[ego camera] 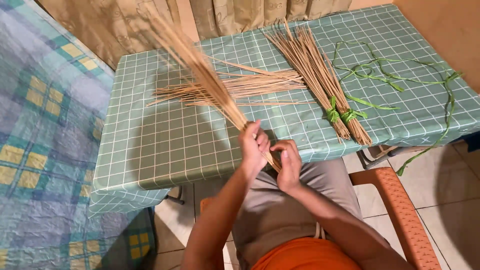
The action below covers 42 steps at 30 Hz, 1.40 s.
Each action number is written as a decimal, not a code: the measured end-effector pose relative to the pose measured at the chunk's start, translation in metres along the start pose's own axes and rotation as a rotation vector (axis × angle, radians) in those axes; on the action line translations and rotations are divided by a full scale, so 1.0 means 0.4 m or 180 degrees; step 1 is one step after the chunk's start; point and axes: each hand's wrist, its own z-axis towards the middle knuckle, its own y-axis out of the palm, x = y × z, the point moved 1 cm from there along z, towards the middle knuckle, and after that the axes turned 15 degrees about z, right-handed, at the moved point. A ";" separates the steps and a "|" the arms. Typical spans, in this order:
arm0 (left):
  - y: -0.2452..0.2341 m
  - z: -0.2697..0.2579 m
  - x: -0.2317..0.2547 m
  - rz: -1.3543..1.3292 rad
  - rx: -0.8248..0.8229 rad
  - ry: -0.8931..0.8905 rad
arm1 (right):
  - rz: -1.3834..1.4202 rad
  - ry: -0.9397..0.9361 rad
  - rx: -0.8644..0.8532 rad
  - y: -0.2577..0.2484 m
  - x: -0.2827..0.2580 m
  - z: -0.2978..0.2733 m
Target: Organizing and bundling thin wooden sticks using plastic ties on a table.
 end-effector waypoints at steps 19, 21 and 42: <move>-0.142 0.072 0.230 0.0906 0.1059 0.0637 | -0.0948 0.0914 -0.0582 -0.136 0.030 0.175; -0.199 0.055 0.277 0.0913 0.1272 0.0810 | -0.1167 0.0764 -0.0641 -0.175 0.061 0.217; -0.237 0.037 0.277 0.0673 0.1596 0.1224 | -0.3198 -0.0660 -0.1107 -0.262 0.314 0.276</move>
